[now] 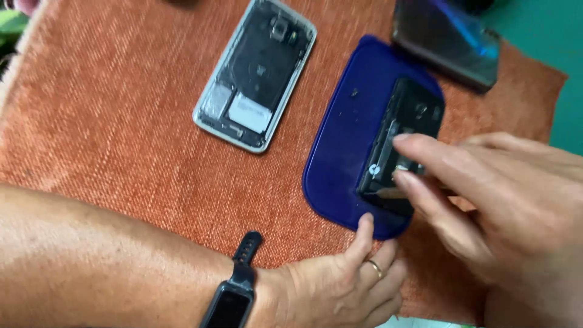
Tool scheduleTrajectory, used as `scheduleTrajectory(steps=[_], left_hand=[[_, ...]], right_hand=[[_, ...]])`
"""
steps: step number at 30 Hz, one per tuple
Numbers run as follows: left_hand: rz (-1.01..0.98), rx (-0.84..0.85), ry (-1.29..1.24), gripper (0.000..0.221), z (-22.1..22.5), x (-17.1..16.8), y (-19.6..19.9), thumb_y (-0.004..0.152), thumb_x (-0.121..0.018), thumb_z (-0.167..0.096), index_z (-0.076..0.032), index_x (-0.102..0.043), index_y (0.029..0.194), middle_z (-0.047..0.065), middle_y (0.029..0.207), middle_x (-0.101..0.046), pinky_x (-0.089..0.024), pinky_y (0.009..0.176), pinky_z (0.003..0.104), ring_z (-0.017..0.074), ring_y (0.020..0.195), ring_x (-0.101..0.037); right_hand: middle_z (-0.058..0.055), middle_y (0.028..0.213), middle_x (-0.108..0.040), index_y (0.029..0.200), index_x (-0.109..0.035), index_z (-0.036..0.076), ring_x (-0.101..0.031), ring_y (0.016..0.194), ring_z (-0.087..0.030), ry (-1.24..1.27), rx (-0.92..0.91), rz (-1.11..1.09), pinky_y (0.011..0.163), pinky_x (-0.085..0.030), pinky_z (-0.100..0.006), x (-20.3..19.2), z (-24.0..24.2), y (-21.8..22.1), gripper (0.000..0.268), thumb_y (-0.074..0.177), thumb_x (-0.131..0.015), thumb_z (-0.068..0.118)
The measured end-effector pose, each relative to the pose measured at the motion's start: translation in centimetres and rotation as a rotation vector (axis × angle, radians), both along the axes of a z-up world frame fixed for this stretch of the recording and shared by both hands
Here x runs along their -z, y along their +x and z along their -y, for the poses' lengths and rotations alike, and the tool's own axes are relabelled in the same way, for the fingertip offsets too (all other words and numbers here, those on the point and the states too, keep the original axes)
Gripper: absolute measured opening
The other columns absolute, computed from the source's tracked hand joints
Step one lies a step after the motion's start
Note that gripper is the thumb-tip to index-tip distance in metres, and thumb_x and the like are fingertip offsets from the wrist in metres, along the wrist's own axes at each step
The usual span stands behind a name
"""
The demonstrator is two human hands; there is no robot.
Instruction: Repairing a black smartphone by using a precision screwdriver to remove or install screws on the internal chassis.
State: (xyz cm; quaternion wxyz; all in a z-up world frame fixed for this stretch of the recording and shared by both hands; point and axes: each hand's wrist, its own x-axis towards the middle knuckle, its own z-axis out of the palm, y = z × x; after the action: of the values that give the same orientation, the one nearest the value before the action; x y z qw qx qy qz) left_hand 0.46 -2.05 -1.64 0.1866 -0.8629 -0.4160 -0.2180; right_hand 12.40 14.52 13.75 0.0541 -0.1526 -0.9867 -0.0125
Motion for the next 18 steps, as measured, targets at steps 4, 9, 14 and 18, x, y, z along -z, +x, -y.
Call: scheduleTrajectory(steps=[4,9,14,18], left_hand=[[0.002,0.002,-0.007,0.034,-0.1,-0.5,-0.2,0.101,-0.037,-0.025,-0.022,-0.067,0.117,0.015,0.125,-0.067,-0.05,0.106,0.068,0.0477,0.12,-0.064],[-0.019,0.021,0.027,0.033,-0.1,0.3,0.0,0.102,-0.038,-0.027,-0.024,-0.064,0.122,0.01,0.128,-0.067,-0.052,0.105,0.064,0.0385,0.121,-0.065],[-0.06,0.005,0.113,0.036,-0.3,1.9,1.0,0.103,-0.04,-0.028,-0.024,-0.058,0.134,0.008,0.133,-0.063,-0.054,0.103,0.062,0.0402,0.126,-0.064],[-0.123,-0.111,0.186,0.035,-0.8,2.5,1.2,0.105,-0.038,-0.024,-0.021,-0.054,0.136,0.004,0.127,-0.056,-0.055,0.103,0.052,0.03,0.119,-0.063]], right_hand=[[-0.007,0.119,-0.078,0.121,-0.072,0.016,-0.08,0.097,-0.023,-0.331,-0.209,0.028,0.079,-0.062,-0.037,0.4,3.4,-2.2,0.033,0.098,-0.049,0.02],[-0.003,0.088,-0.073,0.116,-0.075,0.007,-0.072,0.075,-0.022,-0.151,-0.095,-0.023,0.069,-0.057,-0.04,1.1,3.1,-2.4,0.024,0.096,-0.066,0.016],[-0.008,0.115,-0.077,0.12,-0.072,0.008,-0.077,0.094,-0.026,-0.177,-0.218,-0.047,0.084,-0.06,-0.042,0.4,3.1,-2.0,0.032,0.091,-0.068,0.017],[-0.005,0.11,-0.076,0.127,-0.071,0.011,-0.073,0.093,-0.02,-0.223,-0.16,0.033,0.073,-0.059,-0.041,0.7,2.9,-2.1,0.046,0.088,-0.071,0.036]])
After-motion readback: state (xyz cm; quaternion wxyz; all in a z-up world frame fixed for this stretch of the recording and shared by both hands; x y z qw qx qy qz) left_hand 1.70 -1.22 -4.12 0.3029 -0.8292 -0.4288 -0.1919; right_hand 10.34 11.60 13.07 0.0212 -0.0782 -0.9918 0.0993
